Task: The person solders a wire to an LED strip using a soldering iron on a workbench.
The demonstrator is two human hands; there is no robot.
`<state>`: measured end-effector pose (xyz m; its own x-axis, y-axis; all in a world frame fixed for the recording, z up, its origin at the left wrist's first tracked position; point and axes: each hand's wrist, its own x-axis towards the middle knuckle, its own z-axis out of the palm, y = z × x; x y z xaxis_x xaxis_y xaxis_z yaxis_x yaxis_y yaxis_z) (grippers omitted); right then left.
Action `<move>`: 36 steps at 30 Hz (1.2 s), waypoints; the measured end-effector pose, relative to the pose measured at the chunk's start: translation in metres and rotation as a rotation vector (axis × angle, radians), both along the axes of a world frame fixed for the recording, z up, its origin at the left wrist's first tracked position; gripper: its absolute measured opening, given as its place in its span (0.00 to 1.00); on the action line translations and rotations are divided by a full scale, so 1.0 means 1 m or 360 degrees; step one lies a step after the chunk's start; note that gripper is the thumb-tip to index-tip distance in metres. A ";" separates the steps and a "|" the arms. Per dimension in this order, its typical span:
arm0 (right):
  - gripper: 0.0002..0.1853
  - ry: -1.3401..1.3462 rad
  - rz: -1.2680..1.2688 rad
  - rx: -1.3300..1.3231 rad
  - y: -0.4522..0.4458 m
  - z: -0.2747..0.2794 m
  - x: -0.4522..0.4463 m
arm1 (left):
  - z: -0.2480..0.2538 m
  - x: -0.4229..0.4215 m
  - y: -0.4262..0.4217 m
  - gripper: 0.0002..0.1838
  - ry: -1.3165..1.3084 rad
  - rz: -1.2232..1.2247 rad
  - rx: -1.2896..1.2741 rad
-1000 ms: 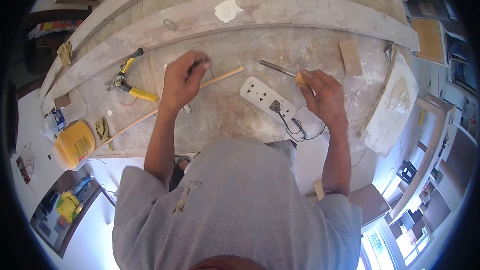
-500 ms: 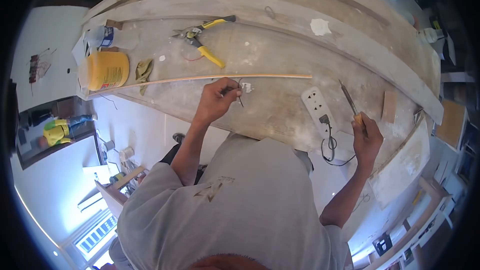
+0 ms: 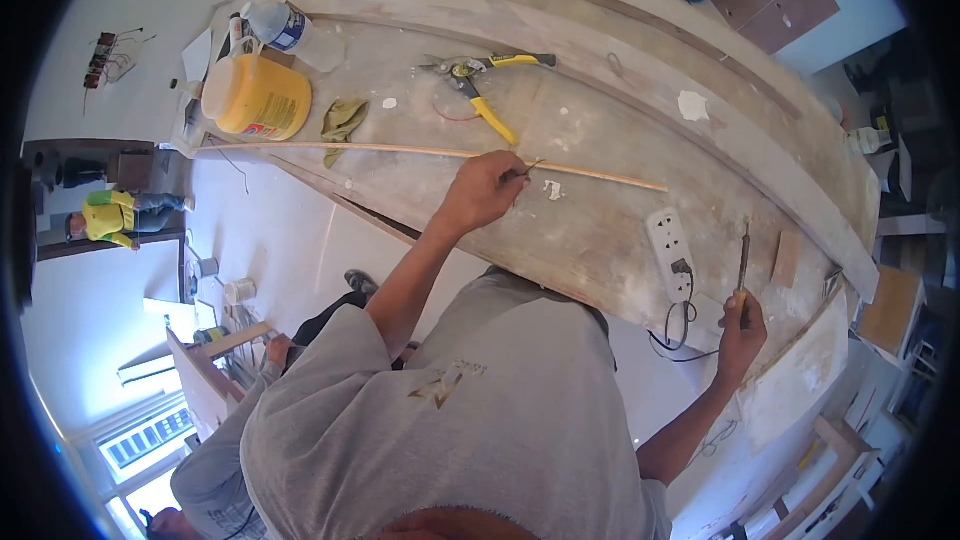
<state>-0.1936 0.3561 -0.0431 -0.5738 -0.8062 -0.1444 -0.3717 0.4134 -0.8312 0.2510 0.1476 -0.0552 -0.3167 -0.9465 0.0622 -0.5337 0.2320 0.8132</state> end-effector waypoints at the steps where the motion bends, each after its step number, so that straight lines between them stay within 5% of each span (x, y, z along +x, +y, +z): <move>1: 0.18 0.0005 -0.0008 -0.0011 -0.001 0.000 0.003 | 0.001 0.004 -0.001 0.08 -0.0011 0.0023 -0.0004; 14: 0.12 0.0111 -0.0051 -0.0120 -0.007 -0.001 0.004 | -0.017 0.044 -0.006 0.03 0.0058 -0.0025 -0.0067; 22: 0.25 0.0405 -0.0925 -0.0008 0.011 0.004 -0.069 | -0.006 0.019 -0.010 0.03 0.0099 -0.0024 0.0262; 30: 0.28 0.0378 -0.0997 0.0040 -0.019 -0.033 -0.116 | 0.012 -0.025 -0.013 0.02 0.0099 -0.0117 0.0229; 34: 0.25 0.0615 -0.0991 0.0089 -0.023 -0.057 -0.130 | 0.100 -0.063 0.012 0.03 0.2062 -0.0619 0.0483; 36: 0.24 0.0876 -0.0941 0.0071 -0.020 -0.061 -0.133 | 0.139 -0.067 0.001 0.12 0.2531 -0.1620 0.0463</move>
